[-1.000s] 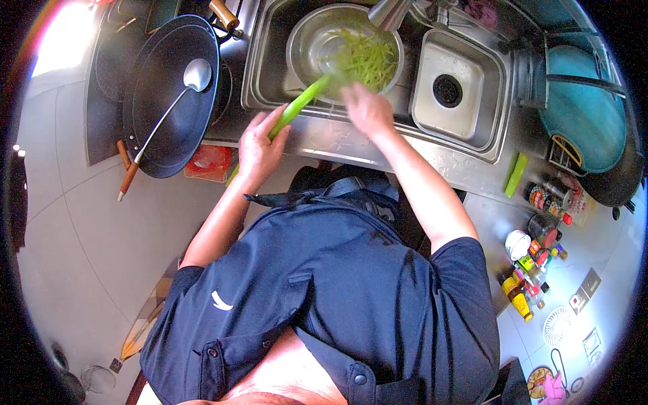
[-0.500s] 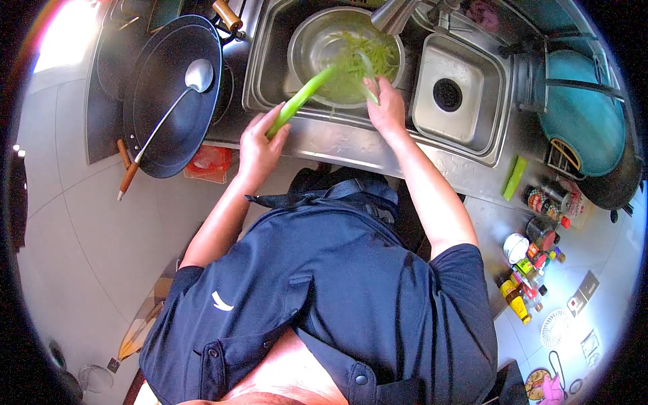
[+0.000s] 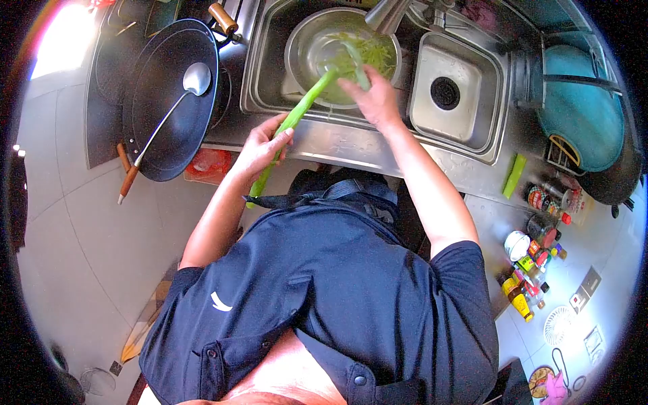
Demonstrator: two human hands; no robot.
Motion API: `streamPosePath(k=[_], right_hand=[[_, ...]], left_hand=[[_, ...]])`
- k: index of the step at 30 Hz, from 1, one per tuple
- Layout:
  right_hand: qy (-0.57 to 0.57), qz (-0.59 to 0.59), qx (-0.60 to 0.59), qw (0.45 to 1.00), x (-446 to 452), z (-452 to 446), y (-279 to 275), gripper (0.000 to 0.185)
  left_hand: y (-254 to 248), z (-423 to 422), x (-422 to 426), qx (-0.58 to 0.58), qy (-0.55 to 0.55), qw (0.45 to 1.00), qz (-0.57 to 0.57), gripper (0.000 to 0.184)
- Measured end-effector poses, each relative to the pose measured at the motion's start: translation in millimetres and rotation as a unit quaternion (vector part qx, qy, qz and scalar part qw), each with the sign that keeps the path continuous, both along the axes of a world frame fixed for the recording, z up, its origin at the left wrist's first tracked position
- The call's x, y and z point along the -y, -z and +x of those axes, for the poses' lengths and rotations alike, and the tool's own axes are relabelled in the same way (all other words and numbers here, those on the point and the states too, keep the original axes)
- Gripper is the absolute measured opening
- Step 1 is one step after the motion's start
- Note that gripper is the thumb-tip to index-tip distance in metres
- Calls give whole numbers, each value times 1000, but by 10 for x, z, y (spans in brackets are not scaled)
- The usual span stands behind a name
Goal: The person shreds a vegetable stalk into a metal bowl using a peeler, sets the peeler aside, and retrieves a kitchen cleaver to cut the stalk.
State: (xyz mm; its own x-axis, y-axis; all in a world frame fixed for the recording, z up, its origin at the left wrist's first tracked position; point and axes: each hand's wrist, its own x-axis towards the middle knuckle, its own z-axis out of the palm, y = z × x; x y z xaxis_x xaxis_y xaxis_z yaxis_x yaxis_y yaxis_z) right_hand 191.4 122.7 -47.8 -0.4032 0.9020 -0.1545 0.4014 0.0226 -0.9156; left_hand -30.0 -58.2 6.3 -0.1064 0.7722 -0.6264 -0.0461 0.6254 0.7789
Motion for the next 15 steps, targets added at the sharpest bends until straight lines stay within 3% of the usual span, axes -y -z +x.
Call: streamPosePath(k=[7,11,15], right_hand=[[-6,-17,43,999,-7,-71,1,43],[1,15,52,999,-73,-11,41,38],[81,116,87,986,-234,55,169,38]], left_hand=[[-27,-29,13,-16,12,1000,10,53],[-52,-83,38,78,-6,997,-23,51],[-154,-94,27,187,-67,977,-71,46]])
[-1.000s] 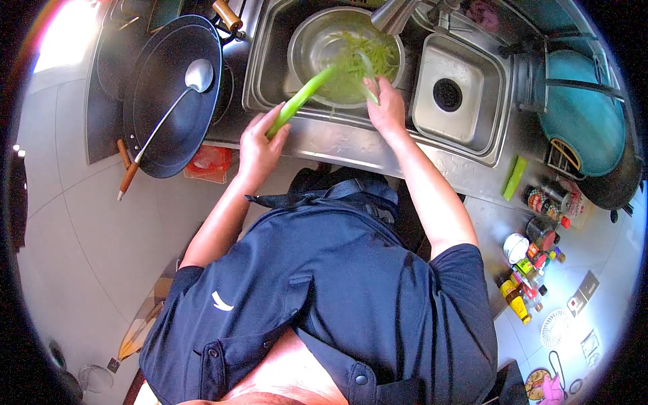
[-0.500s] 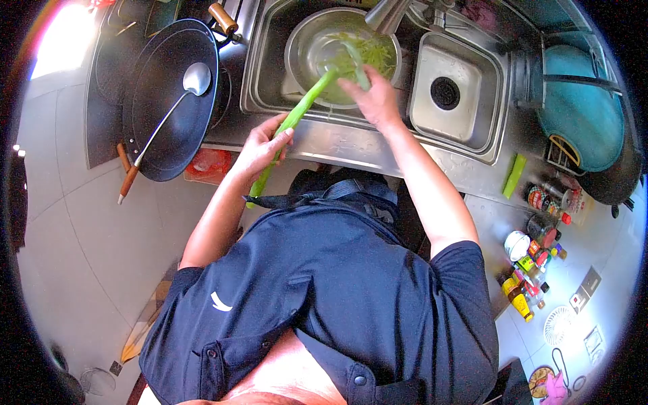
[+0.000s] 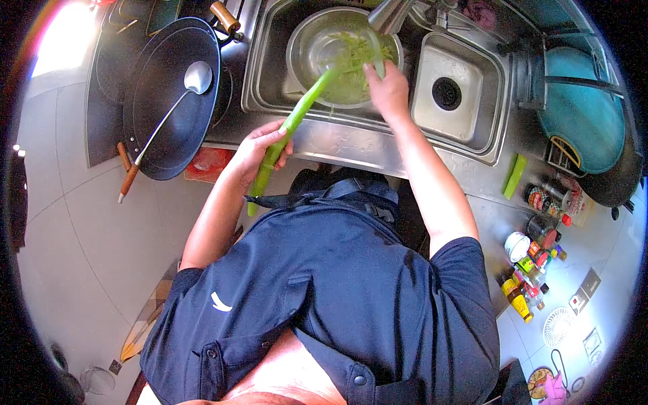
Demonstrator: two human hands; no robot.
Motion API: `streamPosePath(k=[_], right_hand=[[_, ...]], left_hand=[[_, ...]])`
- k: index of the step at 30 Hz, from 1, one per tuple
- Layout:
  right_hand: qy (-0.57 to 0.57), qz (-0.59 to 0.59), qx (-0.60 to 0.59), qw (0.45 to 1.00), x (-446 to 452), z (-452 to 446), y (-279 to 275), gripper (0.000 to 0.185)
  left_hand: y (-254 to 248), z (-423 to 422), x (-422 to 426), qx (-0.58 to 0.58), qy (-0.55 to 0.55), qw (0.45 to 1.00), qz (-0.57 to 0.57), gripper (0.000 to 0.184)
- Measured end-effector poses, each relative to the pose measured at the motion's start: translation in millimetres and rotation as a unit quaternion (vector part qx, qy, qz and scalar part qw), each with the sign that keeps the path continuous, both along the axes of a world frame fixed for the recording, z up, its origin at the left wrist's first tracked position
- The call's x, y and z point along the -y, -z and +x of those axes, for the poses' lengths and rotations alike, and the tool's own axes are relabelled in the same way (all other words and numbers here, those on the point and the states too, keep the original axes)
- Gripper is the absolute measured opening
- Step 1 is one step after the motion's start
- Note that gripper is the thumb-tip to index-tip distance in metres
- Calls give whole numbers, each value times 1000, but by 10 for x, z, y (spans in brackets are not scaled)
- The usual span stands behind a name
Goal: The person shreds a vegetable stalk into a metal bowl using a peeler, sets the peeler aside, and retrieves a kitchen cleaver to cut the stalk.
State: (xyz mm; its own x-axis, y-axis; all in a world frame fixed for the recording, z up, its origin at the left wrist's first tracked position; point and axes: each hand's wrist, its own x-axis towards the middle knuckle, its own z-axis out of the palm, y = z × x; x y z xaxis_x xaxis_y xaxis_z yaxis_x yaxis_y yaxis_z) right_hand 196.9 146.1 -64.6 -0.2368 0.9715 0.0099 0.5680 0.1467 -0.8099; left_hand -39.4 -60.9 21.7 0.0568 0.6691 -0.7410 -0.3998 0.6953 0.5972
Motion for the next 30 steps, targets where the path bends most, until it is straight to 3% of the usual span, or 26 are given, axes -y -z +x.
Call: streamPosePath(k=[4,6,10,12,17,19,20,22,25,29,30], right_hand=[[15,-48,11,999,-57,38,80,41],[-5,42,-4,999,-36,14,125,42],[14,57,35,998,28,-9,70,44],[6,-104,68,992,-2,0,-11,45],[-5,-128,17,992,105,-43,-98,50],[-44,-65,-30,996,297,-99,-188,54],[-76,-121,-29,989,403,-100,-274,52],[-179,-39,-53,982,576,-130,-270,52],[-241,-63,-32,968,730,-182,-347,52],[-267,-37,4,963,658,-182,-268,54],[-213,-62,23,975,577,-185,-215,55]], left_hand=[[32,-47,-26,22,4,1000,-4,43],[-4,-64,-42,46,26,998,13,42],[7,-39,-56,43,27,998,27,42],[-2,-16,-66,25,23,999,22,41],[-48,-8,-76,66,38,997,35,41],[-38,17,-74,79,10,997,25,41],[-11,21,-70,111,-2,993,40,39],[6,17,-76,143,-15,988,55,37],[-11,-3,-78,155,7,986,54,32],[-12,13,-39,174,9,983,55,36],[5,15,-26,177,8,983,53,38]])
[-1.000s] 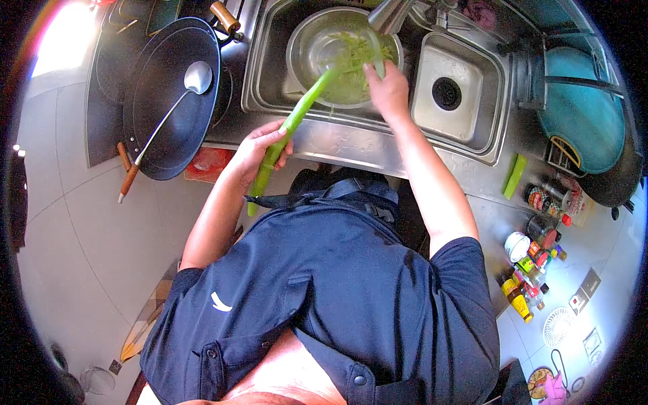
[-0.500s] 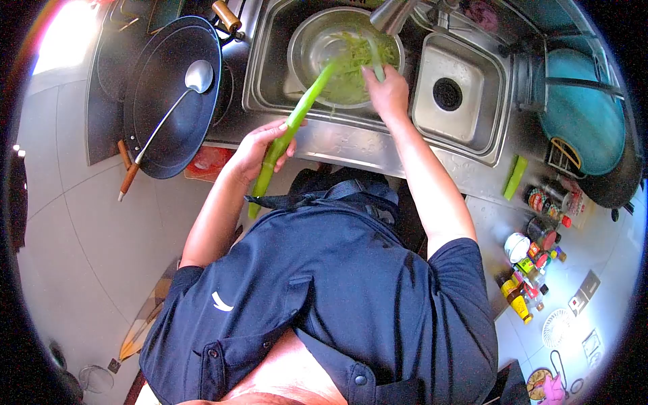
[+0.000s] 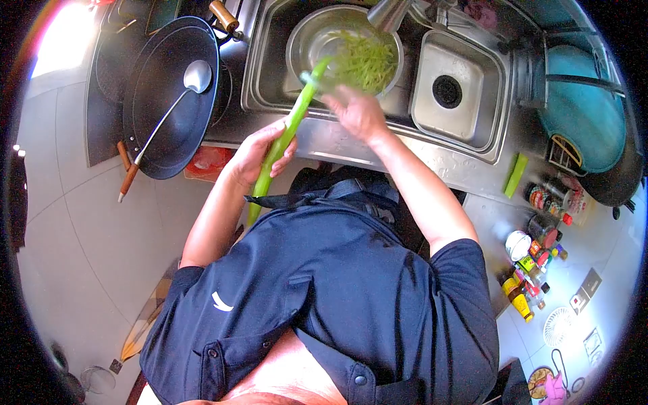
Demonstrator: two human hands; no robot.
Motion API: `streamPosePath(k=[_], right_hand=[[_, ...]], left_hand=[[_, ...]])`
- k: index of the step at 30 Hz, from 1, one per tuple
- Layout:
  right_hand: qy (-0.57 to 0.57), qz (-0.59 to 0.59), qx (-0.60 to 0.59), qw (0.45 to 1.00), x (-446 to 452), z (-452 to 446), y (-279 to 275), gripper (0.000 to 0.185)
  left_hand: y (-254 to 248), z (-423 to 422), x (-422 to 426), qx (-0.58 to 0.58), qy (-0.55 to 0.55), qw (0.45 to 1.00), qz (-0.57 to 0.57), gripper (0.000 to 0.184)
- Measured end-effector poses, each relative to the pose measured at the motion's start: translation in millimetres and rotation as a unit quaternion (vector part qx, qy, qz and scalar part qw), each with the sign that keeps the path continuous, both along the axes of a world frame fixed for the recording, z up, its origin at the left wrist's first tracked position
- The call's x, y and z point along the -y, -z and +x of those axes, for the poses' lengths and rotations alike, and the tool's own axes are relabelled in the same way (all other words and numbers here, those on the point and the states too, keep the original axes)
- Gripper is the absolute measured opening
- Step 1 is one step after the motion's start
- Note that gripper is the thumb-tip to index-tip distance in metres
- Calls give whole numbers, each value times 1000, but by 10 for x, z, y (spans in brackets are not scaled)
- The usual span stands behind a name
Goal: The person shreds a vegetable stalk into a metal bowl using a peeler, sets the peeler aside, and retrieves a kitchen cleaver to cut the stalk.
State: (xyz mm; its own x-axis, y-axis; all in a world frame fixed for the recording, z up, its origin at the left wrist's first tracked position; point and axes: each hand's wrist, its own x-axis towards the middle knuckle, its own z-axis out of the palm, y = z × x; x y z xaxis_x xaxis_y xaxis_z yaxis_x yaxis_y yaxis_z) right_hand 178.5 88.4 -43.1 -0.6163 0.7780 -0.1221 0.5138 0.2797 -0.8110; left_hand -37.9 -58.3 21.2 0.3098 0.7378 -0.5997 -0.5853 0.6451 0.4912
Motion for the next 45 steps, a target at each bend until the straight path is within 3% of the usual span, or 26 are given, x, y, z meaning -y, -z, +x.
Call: streamPosePath(k=[4,8,10,11,12,14,17,20,21,22,28,31,34,35,36,40,42,43,45], right_hand=[[146,19,97,984,-439,97,200,59],[153,47,15,987,-382,153,56,60],[79,76,46,993,-249,151,14,57],[35,13,51,998,-165,154,-80,51],[1,63,-27,998,-74,131,-77,47],[-47,59,39,996,30,104,-66,45],[-59,51,38,996,63,94,-137,49],[10,-9,83,996,-163,128,73,55],[44,-52,156,985,-324,150,123,58],[86,-18,194,977,-475,211,347,57],[147,12,96,984,-608,359,270,57],[143,4,12,990,-511,305,268,53],[169,34,-82,982,-434,247,377,49],[227,-152,-41,961,-430,232,390,47],[276,-332,1,902,-413,194,349,46],[269,-262,-54,925,-288,136,120,43],[286,-394,-248,838,-261,153,4,42],[285,-395,-246,838,-238,148,-84,42],[265,-478,-333,768,-175,102,-224,39]], left_hand=[[40,-18,37,-5,14,1000,5,46],[-40,14,43,-96,17,995,-7,53],[-95,55,-2,-136,15,990,-13,55],[-132,94,-27,-183,18,983,-8,55],[-150,116,-39,-229,21,973,-3,55],[-127,128,-41,-260,31,965,18,55],[-79,138,-22,-303,47,951,44,54],[-80,133,23,-323,57,943,47,52],[-88,139,43,-331,63,940,48,52],[-77,142,71,-330,65,940,48,52],[-48,153,110,-375,59,923,65,53],[89,138,129,-450,37,878,156,53],[20,180,95,-477,27,867,144,54],[11,189,75,-515,27,841,165,54],[-2,196,60,-553,27,812,185,53],[-58,223,35,-584,54,787,191,50],[-22,252,34,-632,31,745,210,45],[-21,261,29,-632,30,746,208,45],[-26,272,20,-664,39,715,215,45]])
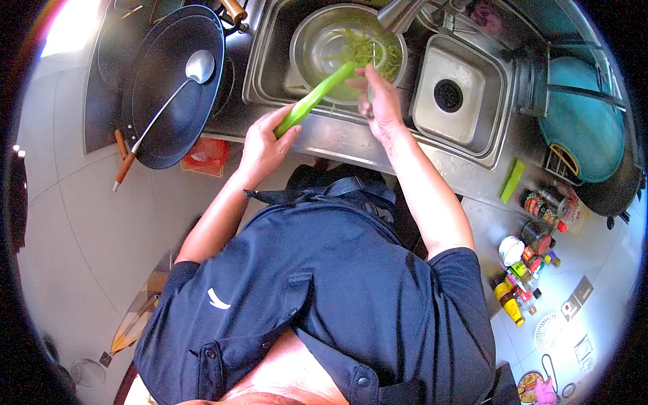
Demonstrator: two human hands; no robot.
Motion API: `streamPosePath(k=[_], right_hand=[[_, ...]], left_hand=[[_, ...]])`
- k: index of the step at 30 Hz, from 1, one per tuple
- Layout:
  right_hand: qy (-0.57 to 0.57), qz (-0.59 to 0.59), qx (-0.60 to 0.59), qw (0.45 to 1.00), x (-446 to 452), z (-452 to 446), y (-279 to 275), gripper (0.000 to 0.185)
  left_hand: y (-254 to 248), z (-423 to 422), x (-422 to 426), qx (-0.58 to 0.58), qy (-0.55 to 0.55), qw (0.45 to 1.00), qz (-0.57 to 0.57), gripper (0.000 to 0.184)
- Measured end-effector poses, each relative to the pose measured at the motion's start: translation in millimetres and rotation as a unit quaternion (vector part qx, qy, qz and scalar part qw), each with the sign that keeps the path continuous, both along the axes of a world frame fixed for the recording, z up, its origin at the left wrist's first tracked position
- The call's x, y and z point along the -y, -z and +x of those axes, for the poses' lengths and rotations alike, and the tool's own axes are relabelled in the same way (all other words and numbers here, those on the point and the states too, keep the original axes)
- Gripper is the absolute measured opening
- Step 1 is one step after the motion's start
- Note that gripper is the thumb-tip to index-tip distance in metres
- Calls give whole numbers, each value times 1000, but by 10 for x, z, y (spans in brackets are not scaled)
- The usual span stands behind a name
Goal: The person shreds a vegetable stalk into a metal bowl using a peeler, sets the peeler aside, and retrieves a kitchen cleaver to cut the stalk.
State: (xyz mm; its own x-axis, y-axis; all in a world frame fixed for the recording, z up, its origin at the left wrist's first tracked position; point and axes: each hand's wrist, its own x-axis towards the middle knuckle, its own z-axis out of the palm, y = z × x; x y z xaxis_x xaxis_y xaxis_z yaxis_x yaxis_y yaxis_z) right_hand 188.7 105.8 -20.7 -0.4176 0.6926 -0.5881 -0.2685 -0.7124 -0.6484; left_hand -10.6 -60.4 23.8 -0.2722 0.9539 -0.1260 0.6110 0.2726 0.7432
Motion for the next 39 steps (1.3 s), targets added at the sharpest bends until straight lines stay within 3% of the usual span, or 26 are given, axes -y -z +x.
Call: streamPosePath(k=[6,13,16,18,19,21,22,28,32,35,39], right_hand=[[-11,25,-35,999,113,-42,135,32],[3,52,-44,998,110,-21,73,25],[25,37,-44,998,60,-27,-32,22],[39,35,-28,998,28,-9,-2,22],[54,35,-13,998,-4,-1,18,22],[58,31,-6,998,-16,13,55,22],[62,29,3,998,-8,4,39,22],[55,20,38,998,44,-15,103,28],[-11,43,52,998,179,-69,148,36],[3,29,47,998,289,-142,54,38],[2,48,51,998,247,-127,66,34]], left_hand=[[-103,63,-54,-71,23,997,-19,51],[-33,40,-31,-67,27,997,7,54],[59,-69,13,28,53,998,12,54],[64,-135,24,112,79,985,-109,55],[40,-141,28,113,78,985,-109,55],[-47,-149,29,288,13,936,-203,55],[-80,-139,32,311,7,930,-198,52],[-5,-183,47,408,18,881,-237,45],[-34,-173,23,425,12,871,-247,43],[-31,-152,12,420,14,874,-245,43],[-29,-155,24,478,-10,846,-237,43]])
